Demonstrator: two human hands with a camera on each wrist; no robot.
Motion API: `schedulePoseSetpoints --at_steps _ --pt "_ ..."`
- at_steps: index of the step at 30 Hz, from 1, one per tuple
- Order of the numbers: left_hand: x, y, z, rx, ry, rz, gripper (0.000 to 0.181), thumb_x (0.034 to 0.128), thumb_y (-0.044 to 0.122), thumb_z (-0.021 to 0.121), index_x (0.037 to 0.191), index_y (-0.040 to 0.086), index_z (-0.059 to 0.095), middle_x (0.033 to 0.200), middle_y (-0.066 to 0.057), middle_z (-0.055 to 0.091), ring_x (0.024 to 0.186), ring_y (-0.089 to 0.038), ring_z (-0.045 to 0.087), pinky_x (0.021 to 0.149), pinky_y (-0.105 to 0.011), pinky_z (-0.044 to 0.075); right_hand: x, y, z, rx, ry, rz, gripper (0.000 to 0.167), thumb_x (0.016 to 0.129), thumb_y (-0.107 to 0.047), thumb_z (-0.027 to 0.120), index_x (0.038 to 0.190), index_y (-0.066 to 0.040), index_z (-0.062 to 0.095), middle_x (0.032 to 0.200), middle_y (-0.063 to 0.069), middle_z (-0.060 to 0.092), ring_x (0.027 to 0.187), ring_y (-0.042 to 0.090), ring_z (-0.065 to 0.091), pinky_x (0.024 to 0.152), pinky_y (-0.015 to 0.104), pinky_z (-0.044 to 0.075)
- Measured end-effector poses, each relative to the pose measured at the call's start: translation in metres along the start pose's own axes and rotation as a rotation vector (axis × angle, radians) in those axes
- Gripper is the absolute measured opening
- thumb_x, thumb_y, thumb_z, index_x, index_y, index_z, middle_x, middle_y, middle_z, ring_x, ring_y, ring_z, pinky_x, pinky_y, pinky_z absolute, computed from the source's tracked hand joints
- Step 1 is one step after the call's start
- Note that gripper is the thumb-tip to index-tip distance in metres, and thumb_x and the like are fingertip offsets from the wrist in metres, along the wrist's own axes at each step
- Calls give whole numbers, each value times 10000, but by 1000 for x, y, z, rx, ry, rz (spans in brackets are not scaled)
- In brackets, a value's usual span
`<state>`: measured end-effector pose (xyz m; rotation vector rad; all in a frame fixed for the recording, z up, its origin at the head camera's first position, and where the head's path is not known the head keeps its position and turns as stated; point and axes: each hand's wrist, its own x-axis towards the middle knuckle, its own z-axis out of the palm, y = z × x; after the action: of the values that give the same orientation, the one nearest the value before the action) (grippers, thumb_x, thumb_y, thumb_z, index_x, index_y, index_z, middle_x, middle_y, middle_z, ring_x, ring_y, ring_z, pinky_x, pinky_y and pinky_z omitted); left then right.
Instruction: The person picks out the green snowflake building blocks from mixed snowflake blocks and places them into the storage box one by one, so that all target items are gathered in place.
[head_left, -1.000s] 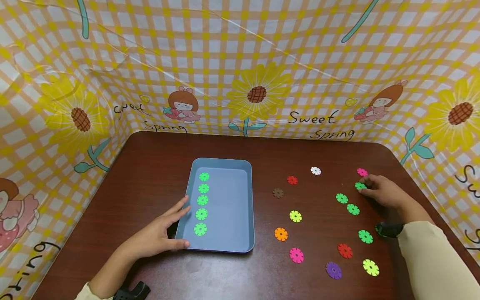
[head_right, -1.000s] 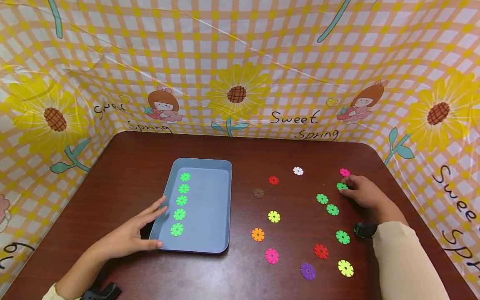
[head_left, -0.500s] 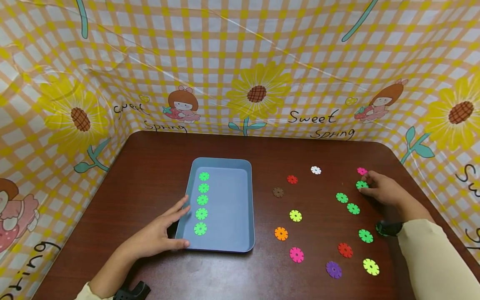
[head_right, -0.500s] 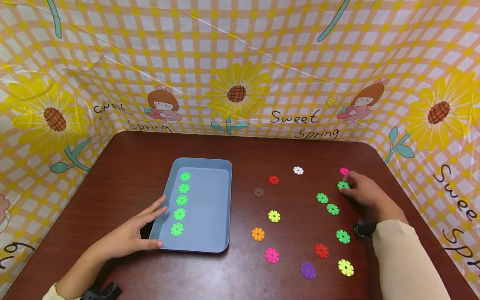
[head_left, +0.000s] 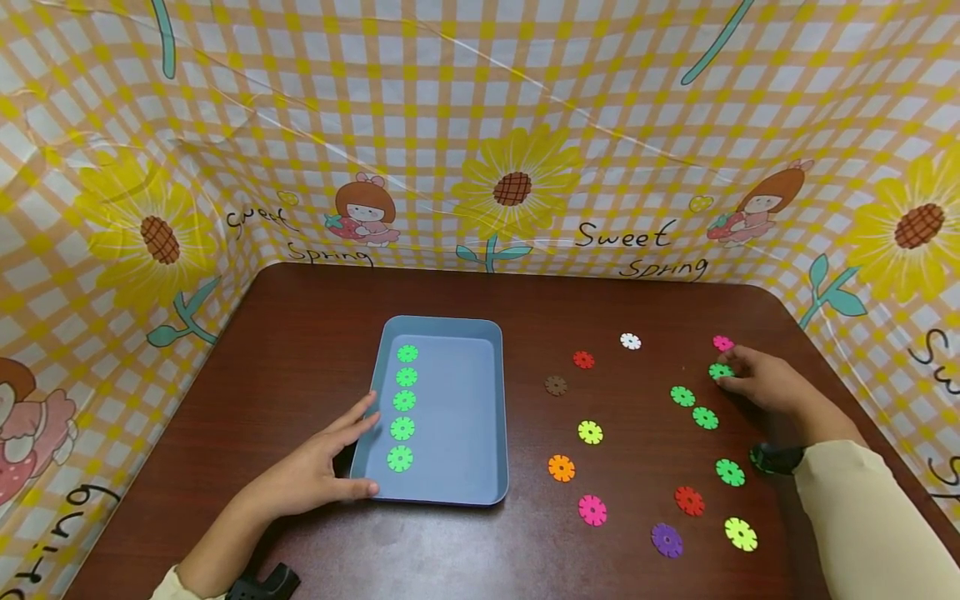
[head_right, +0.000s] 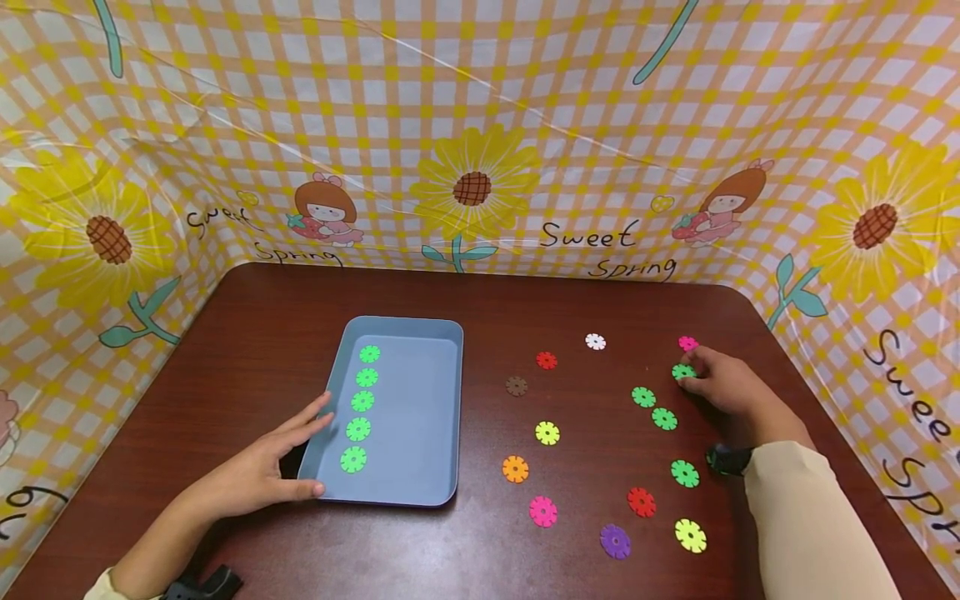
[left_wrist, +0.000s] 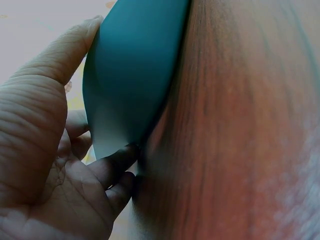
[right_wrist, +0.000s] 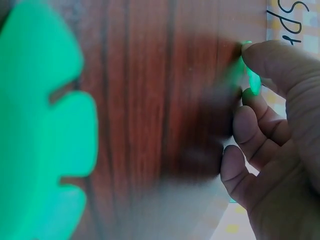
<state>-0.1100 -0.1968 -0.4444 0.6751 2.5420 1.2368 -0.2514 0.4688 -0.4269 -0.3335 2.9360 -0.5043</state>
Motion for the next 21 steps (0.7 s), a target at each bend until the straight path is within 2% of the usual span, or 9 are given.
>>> schedulePoseSetpoints --at_steps 5,13,21 --pt "0 0 0 -1 0 0 957 801 386 834 1538 27 340 1662 20 104 1490 -237 160 1109 -536 283 1 0 -1 -10 -10 0 324 932 -183 682 1165 21 588 918 108 582 844 299 545 728 443 434" --pt "0 0 0 4 -1 0 962 800 395 833 1538 28 338 1662 21 103 1489 -241 161 1102 -547 289 0 1 0 -3 -15 7 347 934 -185 686 1191 30 595 950 161 619 875 347 572 750 499 450" --pt "0 1 0 -6 -8 -12 963 801 384 835 1541 30 331 1662 20 98 1491 -237 152 1104 -556 281 -1 3 3 -5 32 -19 313 934 -185 698 1160 16 617 911 110 625 828 280 567 719 447 450"
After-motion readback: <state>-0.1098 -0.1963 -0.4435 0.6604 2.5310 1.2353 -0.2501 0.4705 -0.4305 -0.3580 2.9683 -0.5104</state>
